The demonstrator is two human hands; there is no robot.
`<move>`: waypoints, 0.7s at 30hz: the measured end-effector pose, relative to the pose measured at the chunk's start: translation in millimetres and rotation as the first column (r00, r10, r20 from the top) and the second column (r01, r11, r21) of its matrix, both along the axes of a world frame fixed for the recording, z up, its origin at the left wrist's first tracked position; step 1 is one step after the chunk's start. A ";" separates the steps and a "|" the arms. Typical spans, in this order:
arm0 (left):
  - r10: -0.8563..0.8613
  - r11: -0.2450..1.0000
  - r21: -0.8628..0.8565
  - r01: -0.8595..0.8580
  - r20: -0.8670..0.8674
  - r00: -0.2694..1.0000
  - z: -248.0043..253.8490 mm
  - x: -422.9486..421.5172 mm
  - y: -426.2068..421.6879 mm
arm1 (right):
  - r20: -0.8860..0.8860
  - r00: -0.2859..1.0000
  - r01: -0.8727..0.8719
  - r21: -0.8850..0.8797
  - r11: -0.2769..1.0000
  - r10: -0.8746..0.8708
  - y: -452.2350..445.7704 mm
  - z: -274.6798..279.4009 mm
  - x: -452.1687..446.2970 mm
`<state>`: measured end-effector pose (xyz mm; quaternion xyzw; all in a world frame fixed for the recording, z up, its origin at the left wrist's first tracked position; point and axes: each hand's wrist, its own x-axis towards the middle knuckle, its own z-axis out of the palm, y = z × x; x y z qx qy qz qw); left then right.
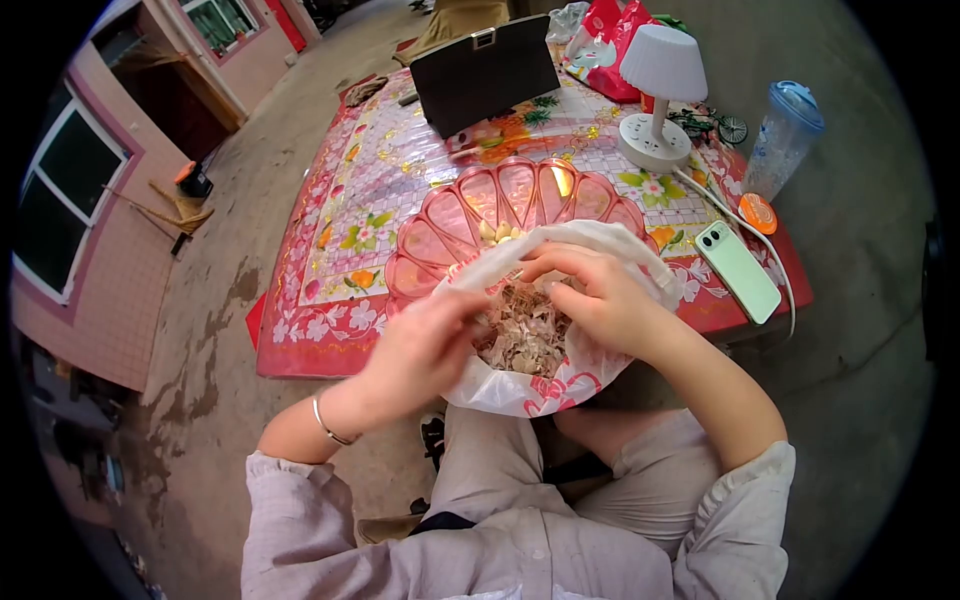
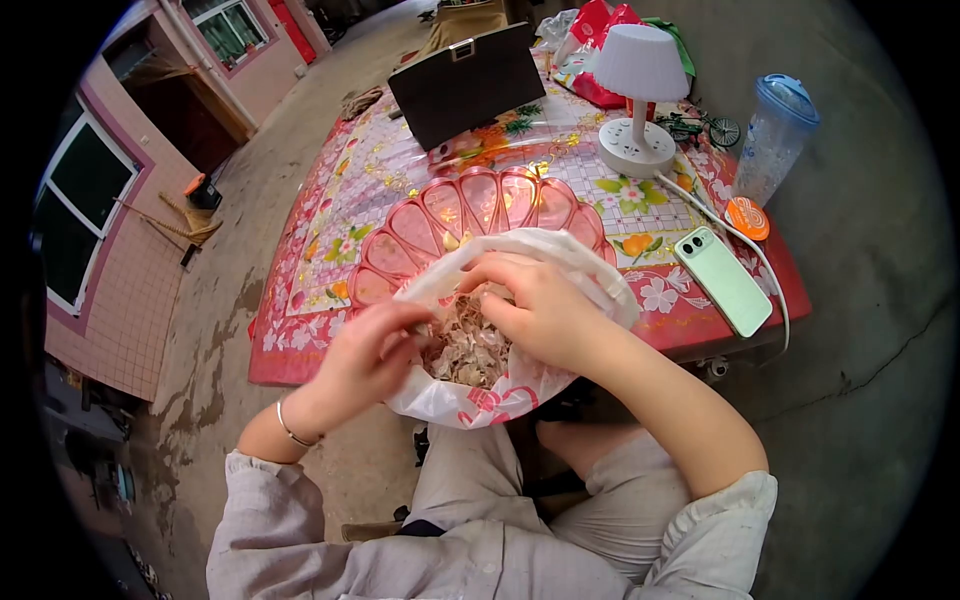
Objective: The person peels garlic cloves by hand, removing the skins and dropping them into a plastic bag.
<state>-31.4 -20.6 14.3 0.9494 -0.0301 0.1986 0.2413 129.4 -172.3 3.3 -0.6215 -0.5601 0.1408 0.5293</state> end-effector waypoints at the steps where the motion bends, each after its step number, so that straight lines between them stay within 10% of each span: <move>1: 0.046 0.999 0.019 -0.046 0.005 0.999 1.3 -0.2 11.0 | -0.001 1.000 -0.001 0.002 1.000 0.001 0.6 -2.3 0.3; 4: 0.114 0.993 0.039 -0.115 0.012 0.993 6.8 -0.4 32.1 | 0.120 0.993 -0.013 0.120 0.993 -0.001 1.9 -6.3 0.6; 9: -0.009 0.996 -0.093 0.015 0.063 0.998 26.0 9.2 20.4 | -0.097 0.973 -0.230 -0.266 0.936 0.211 -7.7 12.9 -0.4; 15: -0.259 0.924 -0.217 0.316 0.253 0.932 10.9 32.1 1.3 | -0.141 0.923 -0.378 -0.162 0.912 0.358 -10.6 9.5 3.0; 21: -0.144 0.861 -0.456 0.225 0.207 0.968 -0.5 28.7 -2.0 | -0.104 0.935 -0.352 -0.153 0.923 0.339 -8.6 12.7 1.5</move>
